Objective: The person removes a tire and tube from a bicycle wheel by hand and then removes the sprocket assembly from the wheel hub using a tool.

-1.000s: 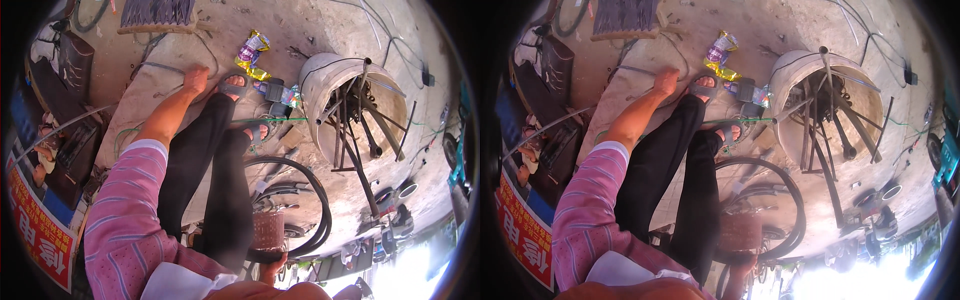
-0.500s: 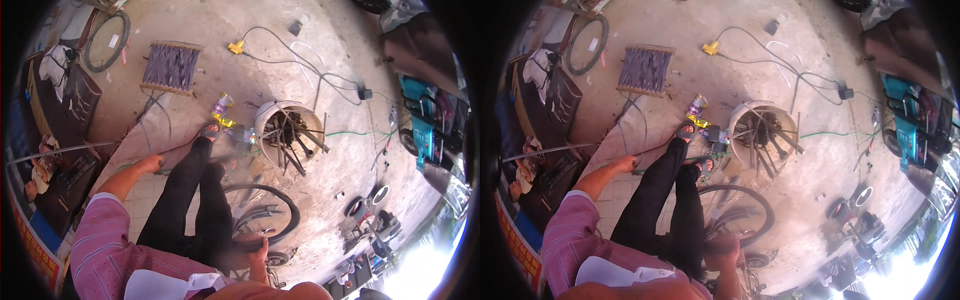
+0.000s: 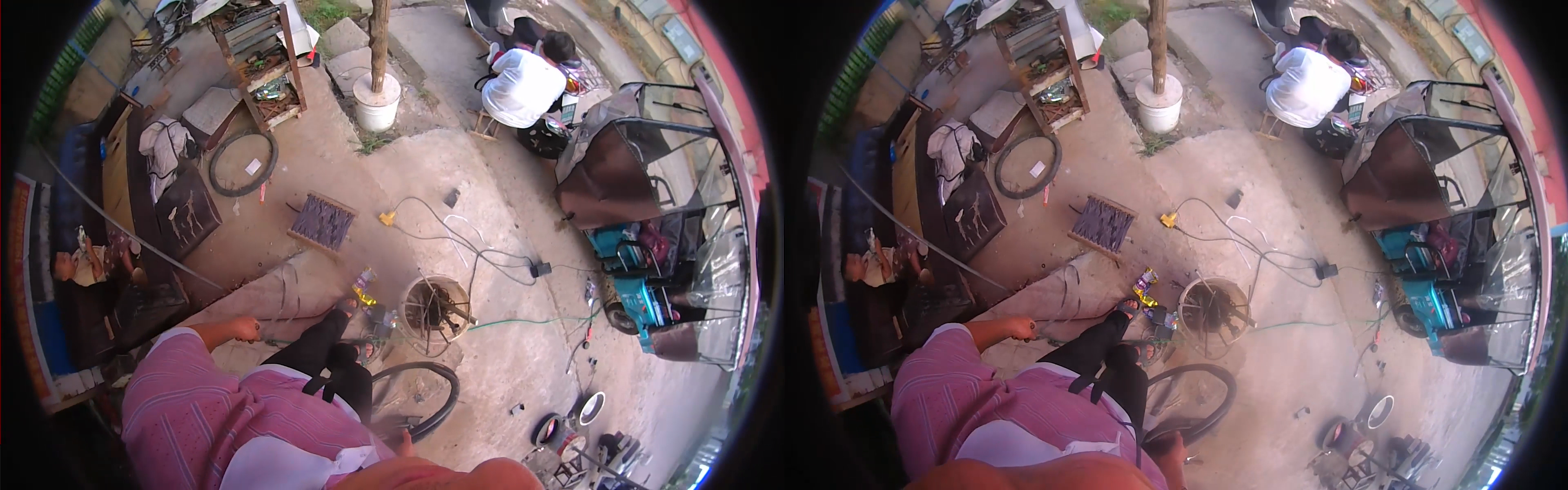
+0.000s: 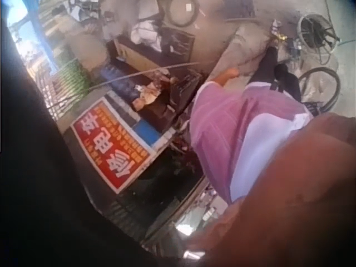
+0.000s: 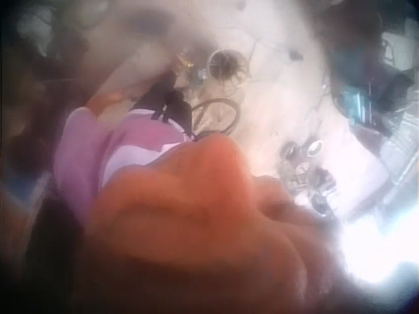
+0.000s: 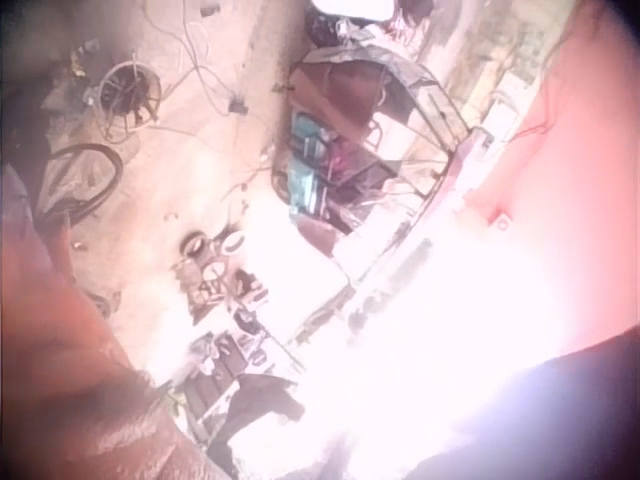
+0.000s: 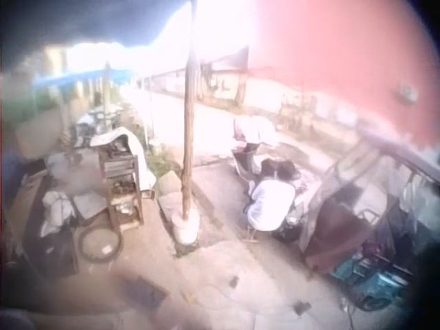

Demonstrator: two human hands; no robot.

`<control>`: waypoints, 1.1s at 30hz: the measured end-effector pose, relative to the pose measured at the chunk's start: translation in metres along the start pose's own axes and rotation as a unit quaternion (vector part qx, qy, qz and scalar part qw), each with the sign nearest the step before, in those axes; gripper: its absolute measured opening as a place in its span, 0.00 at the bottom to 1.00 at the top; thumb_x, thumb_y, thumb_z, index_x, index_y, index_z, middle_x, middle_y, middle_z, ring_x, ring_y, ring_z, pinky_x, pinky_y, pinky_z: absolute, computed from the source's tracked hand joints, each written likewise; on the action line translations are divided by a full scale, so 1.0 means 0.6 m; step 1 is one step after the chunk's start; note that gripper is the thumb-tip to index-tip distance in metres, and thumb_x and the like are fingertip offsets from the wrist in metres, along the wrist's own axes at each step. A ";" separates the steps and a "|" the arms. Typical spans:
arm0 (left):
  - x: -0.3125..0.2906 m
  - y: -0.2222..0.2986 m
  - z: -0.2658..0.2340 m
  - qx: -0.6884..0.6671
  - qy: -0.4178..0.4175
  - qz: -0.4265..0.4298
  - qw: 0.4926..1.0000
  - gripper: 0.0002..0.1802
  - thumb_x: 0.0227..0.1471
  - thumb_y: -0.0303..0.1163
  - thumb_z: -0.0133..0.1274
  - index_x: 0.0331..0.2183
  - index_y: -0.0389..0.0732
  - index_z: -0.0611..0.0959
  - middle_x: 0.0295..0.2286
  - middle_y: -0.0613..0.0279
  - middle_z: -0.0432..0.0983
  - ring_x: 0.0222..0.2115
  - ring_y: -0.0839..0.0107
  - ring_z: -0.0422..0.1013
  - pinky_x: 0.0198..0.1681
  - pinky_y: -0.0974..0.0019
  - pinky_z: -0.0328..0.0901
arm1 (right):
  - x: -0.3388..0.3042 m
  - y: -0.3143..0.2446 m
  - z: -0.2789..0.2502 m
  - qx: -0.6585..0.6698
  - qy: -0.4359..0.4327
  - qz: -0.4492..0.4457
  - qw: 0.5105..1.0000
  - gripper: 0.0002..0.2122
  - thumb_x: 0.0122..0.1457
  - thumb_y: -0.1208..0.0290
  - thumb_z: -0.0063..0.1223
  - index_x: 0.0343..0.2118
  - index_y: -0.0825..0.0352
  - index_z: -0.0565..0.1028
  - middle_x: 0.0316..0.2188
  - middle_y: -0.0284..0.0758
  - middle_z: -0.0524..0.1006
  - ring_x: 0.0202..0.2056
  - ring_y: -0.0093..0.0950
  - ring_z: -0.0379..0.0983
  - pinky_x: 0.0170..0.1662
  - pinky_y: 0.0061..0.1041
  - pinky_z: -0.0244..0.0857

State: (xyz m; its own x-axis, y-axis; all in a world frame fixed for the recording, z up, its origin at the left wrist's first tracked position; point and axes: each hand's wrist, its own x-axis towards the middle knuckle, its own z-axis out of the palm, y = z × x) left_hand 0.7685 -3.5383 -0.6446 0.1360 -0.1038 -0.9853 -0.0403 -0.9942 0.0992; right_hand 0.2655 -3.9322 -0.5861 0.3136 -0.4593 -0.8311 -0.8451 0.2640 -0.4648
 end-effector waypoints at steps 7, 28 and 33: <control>-0.083 -0.002 0.058 -0.116 0.049 0.043 0.991 0.09 0.46 0.33 0.58 0.18 0.43 0.81 0.14 0.63 0.72 0.13 0.71 0.63 0.16 0.64 0.58 | 0.017 -0.078 -0.071 0.135 0.014 0.059 0.989 0.18 0.62 0.52 0.53 0.32 0.65 0.77 0.30 0.37 0.77 0.35 0.34 0.74 0.44 0.35 0.70; -0.204 -0.087 0.188 -0.170 0.078 0.065 0.980 0.10 0.47 0.39 0.60 0.24 0.43 0.86 0.19 0.64 0.79 0.16 0.71 0.70 0.19 0.64 0.63 | -0.043 -0.155 -0.128 0.104 0.041 -0.003 0.994 0.17 0.63 0.52 0.51 0.37 0.64 0.76 0.33 0.39 0.78 0.37 0.37 0.75 0.44 0.37 0.70; -0.171 -0.114 0.202 -0.142 0.105 0.088 0.980 0.13 0.48 0.42 0.58 0.22 0.44 0.87 0.17 0.64 0.78 0.15 0.72 0.70 0.19 0.65 0.64 | -0.057 -0.169 -0.128 0.086 0.049 -0.013 0.995 0.17 0.63 0.52 0.51 0.38 0.64 0.76 0.34 0.39 0.78 0.38 0.37 0.76 0.44 0.37 0.70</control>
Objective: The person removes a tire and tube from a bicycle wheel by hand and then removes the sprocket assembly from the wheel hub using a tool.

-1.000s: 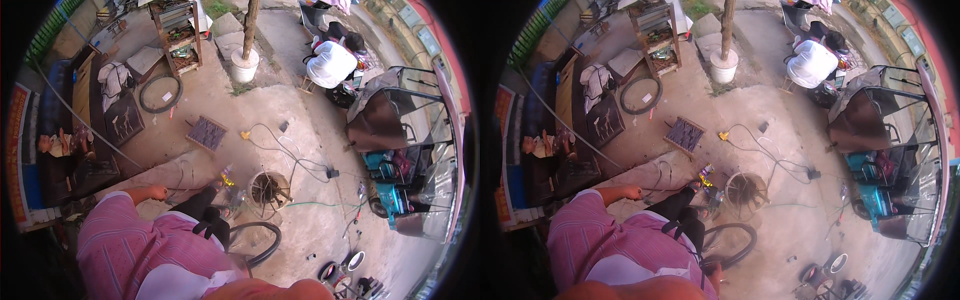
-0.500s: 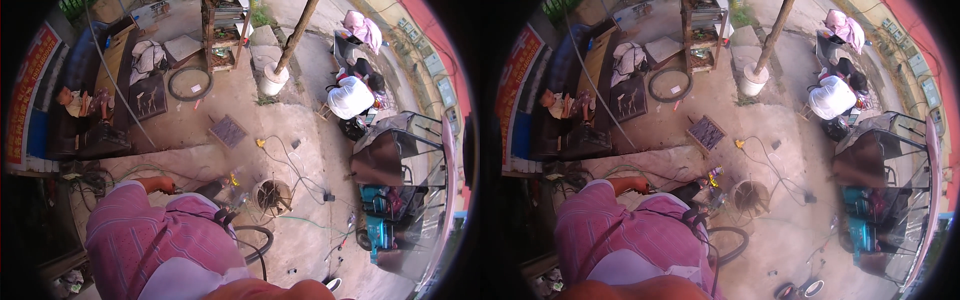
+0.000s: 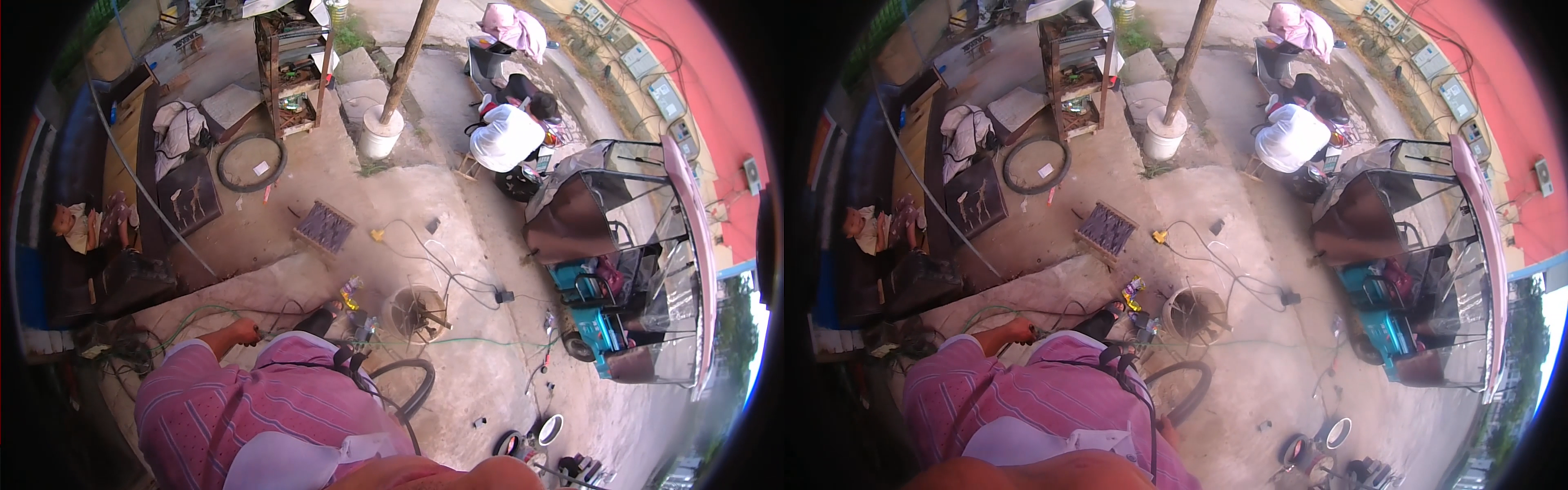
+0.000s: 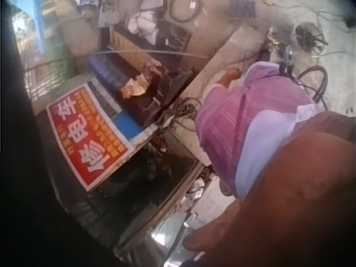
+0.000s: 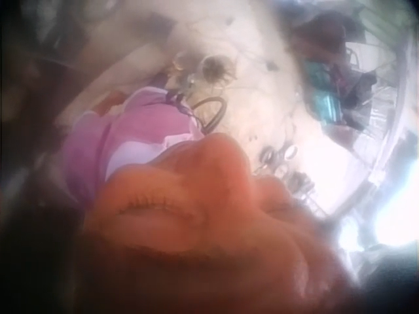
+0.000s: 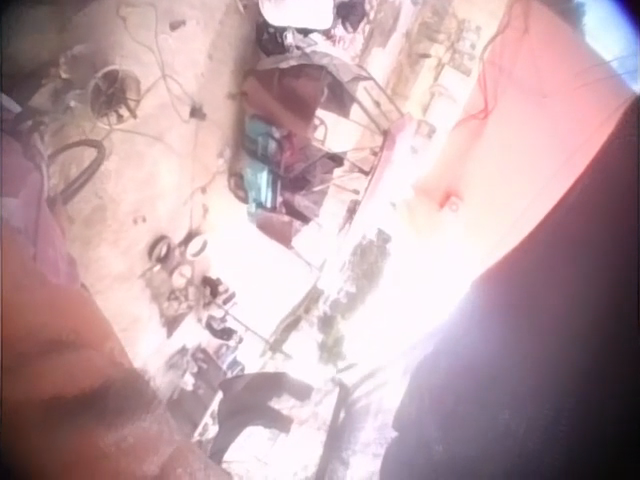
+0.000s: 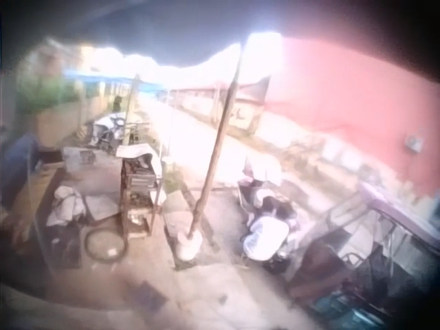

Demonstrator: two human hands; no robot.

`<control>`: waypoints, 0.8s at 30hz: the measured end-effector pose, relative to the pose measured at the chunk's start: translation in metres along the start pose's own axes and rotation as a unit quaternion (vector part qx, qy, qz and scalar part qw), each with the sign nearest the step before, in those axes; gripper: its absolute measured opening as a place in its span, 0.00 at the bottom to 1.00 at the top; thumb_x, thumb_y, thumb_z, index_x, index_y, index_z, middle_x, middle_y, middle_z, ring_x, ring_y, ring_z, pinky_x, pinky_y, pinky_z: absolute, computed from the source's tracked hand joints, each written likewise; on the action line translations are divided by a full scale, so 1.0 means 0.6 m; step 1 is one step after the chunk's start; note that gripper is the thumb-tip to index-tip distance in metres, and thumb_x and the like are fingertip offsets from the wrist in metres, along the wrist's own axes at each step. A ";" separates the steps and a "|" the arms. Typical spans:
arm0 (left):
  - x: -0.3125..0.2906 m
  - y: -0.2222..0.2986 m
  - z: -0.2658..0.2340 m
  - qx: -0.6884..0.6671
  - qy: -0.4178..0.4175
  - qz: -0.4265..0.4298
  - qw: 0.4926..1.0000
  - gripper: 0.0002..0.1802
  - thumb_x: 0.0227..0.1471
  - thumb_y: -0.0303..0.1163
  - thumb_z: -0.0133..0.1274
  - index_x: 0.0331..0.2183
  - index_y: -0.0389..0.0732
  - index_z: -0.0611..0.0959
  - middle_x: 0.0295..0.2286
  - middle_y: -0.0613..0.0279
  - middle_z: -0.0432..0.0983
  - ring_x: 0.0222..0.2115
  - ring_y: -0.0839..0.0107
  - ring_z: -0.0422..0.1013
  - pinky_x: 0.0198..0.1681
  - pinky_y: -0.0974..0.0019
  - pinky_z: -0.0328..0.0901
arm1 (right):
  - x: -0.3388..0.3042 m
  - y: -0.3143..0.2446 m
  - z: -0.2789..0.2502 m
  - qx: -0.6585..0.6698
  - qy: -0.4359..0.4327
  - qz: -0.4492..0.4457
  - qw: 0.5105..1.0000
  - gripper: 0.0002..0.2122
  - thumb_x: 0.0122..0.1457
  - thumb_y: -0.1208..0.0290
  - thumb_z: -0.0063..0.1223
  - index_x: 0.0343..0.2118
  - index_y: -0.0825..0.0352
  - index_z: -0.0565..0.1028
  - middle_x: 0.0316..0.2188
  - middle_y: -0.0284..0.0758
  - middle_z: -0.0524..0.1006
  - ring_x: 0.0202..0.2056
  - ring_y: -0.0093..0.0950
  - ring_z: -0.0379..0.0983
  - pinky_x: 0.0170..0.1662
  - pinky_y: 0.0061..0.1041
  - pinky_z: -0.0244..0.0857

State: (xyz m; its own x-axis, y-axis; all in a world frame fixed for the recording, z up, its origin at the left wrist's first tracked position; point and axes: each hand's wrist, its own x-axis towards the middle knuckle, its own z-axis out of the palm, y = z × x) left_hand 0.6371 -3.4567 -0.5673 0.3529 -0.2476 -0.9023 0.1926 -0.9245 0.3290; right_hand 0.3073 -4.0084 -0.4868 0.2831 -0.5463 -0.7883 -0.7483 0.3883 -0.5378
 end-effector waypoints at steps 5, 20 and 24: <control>0.043 0.048 -0.038 -0.034 0.013 0.008 0.999 0.06 0.44 0.33 0.58 0.21 0.43 0.85 0.13 0.65 0.73 0.13 0.72 0.67 0.16 0.65 0.60 | -0.004 0.024 -0.005 0.008 0.006 0.002 1.000 0.17 0.63 0.52 0.50 0.39 0.64 0.76 0.34 0.40 0.78 0.38 0.38 0.76 0.44 0.37 0.70; -0.023 0.036 -0.041 -0.015 0.034 0.043 0.998 0.05 0.42 0.25 0.55 0.20 0.41 0.84 0.14 0.58 0.75 0.13 0.67 0.71 0.16 0.61 0.64 | 0.032 -0.040 0.022 -0.047 -0.014 0.011 0.999 0.18 0.63 0.52 0.49 0.42 0.63 0.75 0.36 0.41 0.79 0.40 0.39 0.77 0.44 0.38 0.70; 0.020 -0.010 -0.039 0.070 0.032 0.042 0.996 0.06 0.42 0.30 0.56 0.18 0.42 0.84 0.14 0.60 0.76 0.14 0.67 0.73 0.16 0.60 0.65 | 0.037 -0.039 0.030 -0.048 -0.015 0.013 0.999 0.18 0.63 0.52 0.49 0.43 0.63 0.75 0.36 0.42 0.79 0.40 0.40 0.77 0.44 0.39 0.70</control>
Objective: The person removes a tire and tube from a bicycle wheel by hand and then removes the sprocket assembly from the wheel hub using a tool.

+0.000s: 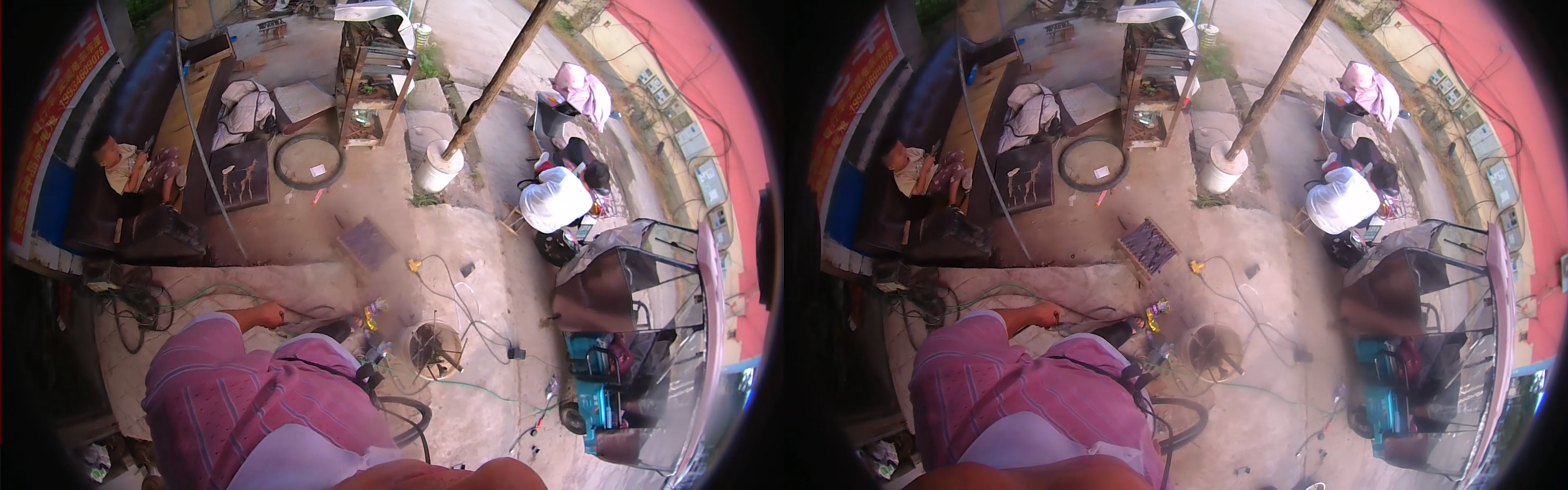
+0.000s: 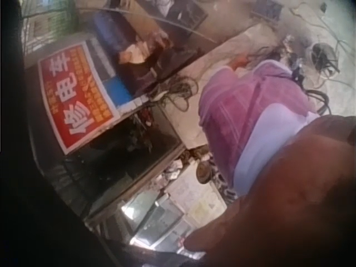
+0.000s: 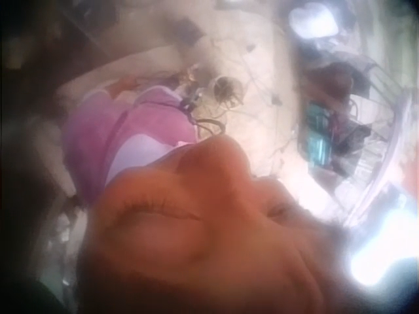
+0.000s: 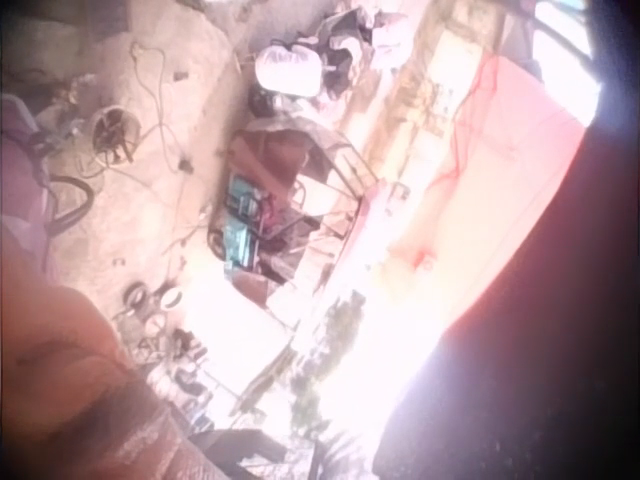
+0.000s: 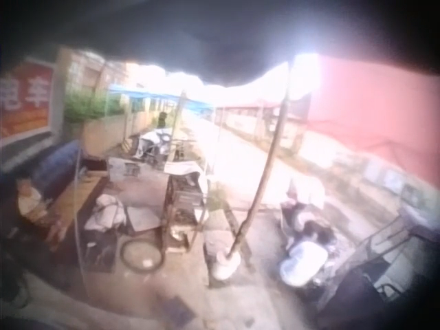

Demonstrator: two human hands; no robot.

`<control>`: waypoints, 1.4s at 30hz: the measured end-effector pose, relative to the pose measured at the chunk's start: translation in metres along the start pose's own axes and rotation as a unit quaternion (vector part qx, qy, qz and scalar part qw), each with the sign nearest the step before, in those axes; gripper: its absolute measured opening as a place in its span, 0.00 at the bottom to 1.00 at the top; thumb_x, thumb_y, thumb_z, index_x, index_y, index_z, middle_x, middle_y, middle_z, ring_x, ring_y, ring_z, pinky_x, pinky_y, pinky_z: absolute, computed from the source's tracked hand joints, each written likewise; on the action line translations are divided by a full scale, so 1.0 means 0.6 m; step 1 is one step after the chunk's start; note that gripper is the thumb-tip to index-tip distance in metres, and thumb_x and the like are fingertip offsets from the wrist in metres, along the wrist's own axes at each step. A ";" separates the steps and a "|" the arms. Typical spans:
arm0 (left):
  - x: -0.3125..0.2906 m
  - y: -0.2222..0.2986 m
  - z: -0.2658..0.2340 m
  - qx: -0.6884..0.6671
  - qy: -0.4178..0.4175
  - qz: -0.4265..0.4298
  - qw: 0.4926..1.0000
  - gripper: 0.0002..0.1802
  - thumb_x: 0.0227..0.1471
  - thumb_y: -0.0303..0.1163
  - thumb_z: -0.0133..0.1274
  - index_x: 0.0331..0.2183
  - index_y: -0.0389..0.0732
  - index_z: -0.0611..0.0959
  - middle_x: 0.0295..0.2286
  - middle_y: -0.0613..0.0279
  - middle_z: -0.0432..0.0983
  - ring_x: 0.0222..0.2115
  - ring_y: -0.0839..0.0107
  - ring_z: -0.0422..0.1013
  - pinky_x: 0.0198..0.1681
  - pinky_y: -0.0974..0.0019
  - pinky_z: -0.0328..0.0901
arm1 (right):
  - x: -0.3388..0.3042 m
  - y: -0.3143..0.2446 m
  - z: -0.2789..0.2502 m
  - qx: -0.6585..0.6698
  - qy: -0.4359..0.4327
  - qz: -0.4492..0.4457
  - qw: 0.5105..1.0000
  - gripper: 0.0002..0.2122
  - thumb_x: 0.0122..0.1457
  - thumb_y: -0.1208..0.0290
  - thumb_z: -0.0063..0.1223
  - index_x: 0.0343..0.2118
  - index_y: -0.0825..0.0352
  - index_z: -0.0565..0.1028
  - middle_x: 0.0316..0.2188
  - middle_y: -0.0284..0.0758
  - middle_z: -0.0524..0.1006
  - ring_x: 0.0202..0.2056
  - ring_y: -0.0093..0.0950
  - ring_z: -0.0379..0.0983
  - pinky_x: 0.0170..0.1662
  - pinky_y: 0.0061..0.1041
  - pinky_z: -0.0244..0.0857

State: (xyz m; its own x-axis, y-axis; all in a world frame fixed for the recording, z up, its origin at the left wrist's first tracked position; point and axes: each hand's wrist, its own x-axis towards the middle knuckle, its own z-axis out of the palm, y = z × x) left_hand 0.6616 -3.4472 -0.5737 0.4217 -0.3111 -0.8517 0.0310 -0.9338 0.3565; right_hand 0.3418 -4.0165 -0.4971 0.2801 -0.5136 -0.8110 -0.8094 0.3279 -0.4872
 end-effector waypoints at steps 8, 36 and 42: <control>0.032 -0.003 -0.009 -0.142 0.028 -0.016 0.989 0.03 0.43 0.27 0.57 0.22 0.43 0.84 0.12 0.62 0.72 0.12 0.69 0.68 0.15 0.62 0.62 | -0.007 0.029 0.003 0.011 0.000 0.013 1.000 0.18 0.64 0.52 0.49 0.45 0.63 0.75 0.37 0.43 0.80 0.41 0.41 0.77 0.44 0.39 0.70; 0.093 0.098 -0.100 -0.003 0.036 -0.028 0.999 0.12 0.44 0.38 0.57 0.26 0.40 0.87 0.20 0.51 0.79 0.21 0.60 0.77 0.28 0.58 0.70 | -0.105 0.242 0.115 -0.277 0.076 -0.145 0.947 0.23 0.61 0.53 0.54 0.48 0.69 0.75 0.38 0.44 0.82 0.41 0.44 0.78 0.48 0.41 0.70; 0.190 0.160 -0.161 0.139 0.052 0.021 0.989 0.16 0.43 0.41 0.60 0.33 0.40 0.87 0.27 0.45 0.81 0.29 0.51 0.79 0.36 0.55 0.72 | -0.147 0.145 0.138 0.186 0.089 0.002 0.979 0.18 0.59 0.60 0.59 0.40 0.74 0.76 0.29 0.37 0.80 0.31 0.30 0.78 0.34 0.30 0.72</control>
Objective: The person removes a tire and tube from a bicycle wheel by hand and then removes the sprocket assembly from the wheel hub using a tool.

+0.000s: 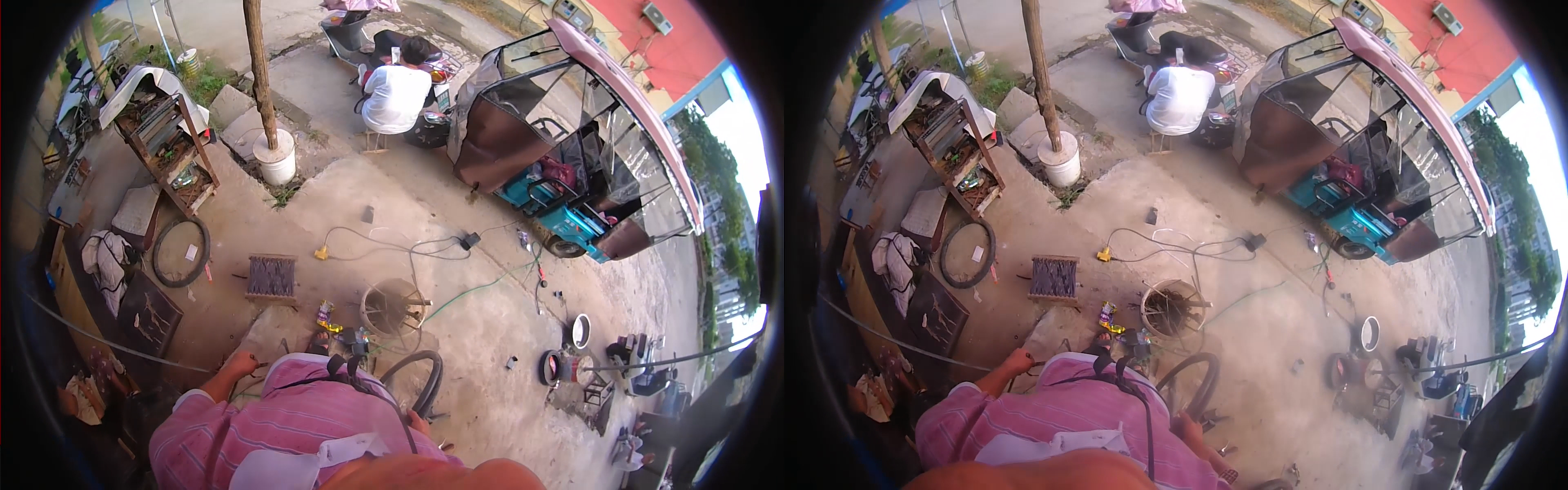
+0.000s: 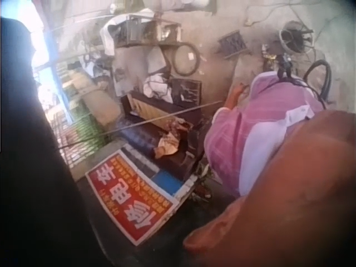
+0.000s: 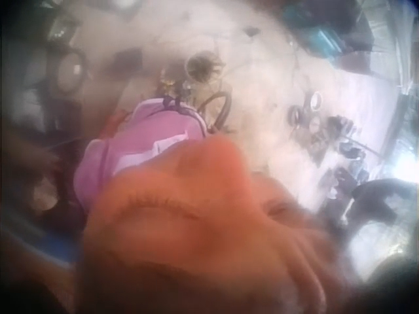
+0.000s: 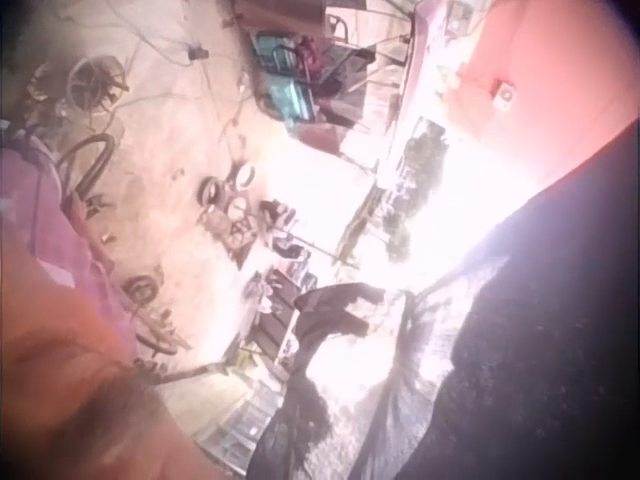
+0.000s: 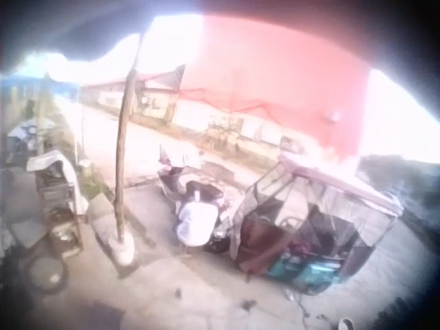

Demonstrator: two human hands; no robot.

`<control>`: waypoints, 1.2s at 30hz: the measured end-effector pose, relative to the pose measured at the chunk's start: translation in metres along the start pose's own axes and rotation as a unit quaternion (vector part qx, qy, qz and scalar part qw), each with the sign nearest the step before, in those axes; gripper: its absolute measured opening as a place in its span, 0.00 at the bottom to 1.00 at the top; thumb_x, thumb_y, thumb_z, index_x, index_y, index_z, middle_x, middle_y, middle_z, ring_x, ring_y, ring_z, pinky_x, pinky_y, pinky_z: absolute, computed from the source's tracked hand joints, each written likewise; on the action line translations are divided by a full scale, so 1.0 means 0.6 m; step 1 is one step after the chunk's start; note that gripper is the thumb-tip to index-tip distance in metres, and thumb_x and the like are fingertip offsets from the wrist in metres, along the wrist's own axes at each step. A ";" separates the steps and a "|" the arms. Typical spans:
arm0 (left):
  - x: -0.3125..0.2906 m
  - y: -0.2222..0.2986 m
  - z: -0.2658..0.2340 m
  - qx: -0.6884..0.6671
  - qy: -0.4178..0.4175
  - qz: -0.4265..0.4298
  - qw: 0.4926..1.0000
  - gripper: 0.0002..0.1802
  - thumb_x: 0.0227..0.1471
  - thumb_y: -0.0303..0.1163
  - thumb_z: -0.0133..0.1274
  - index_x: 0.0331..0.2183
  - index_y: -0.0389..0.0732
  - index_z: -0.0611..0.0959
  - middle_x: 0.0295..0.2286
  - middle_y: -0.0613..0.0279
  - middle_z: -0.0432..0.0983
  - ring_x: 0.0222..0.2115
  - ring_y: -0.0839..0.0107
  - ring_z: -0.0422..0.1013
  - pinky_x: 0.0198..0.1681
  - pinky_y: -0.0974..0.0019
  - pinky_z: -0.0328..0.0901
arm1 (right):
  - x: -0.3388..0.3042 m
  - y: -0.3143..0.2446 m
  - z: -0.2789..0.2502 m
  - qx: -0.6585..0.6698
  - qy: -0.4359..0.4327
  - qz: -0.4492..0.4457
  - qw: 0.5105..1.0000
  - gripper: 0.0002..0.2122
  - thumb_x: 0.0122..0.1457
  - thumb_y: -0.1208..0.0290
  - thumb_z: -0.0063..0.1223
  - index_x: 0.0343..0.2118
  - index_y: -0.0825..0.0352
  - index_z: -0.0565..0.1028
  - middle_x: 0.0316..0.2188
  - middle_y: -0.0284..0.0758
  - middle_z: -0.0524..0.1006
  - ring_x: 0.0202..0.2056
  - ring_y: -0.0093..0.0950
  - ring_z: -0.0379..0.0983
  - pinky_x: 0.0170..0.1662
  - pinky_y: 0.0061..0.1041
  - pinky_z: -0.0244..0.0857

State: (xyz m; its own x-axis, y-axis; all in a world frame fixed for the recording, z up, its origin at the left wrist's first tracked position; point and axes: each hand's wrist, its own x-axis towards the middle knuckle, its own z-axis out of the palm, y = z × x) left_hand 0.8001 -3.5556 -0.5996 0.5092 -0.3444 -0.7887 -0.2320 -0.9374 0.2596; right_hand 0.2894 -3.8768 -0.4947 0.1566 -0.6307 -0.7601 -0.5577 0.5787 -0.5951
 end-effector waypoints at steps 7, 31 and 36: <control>0.034 0.093 -0.086 -0.097 -0.103 -0.009 0.990 0.13 0.48 0.35 0.59 0.19 0.36 0.81 0.15 0.57 0.74 0.13 0.67 0.69 0.16 0.61 0.62 | 0.053 0.056 -0.052 0.003 0.080 0.082 0.993 0.19 0.58 0.53 0.57 0.40 0.67 0.82 0.33 0.42 0.82 0.38 0.37 0.80 0.41 0.33 0.70; -0.120 0.490 0.169 -0.048 -0.151 -0.038 0.987 0.10 0.51 0.28 0.57 0.20 0.39 0.77 0.14 0.60 0.68 0.10 0.70 0.61 0.13 0.63 0.52 | 0.210 0.208 -0.420 0.285 0.200 0.050 0.936 0.12 0.55 0.62 0.64 0.28 0.66 0.77 0.20 0.33 0.76 0.22 0.25 0.73 0.27 0.25 0.68; -0.096 0.613 0.251 -0.080 -0.171 -0.069 0.980 0.12 0.51 0.27 0.55 0.18 0.41 0.76 0.13 0.63 0.66 0.10 0.72 0.58 0.13 0.64 0.49 | 0.195 0.202 -0.504 0.358 0.232 0.042 0.904 0.11 0.55 0.63 0.65 0.30 0.66 0.76 0.22 0.33 0.76 0.22 0.25 0.74 0.27 0.26 0.68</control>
State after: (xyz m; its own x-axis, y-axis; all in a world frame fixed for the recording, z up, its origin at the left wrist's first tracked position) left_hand 0.5605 -3.8726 -0.5429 0.2119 -0.2018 -0.9562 -0.0341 -0.9794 0.1992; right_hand -0.0065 -4.0369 -0.5769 -0.3134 -0.6224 -0.7172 0.1434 0.7155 -0.6837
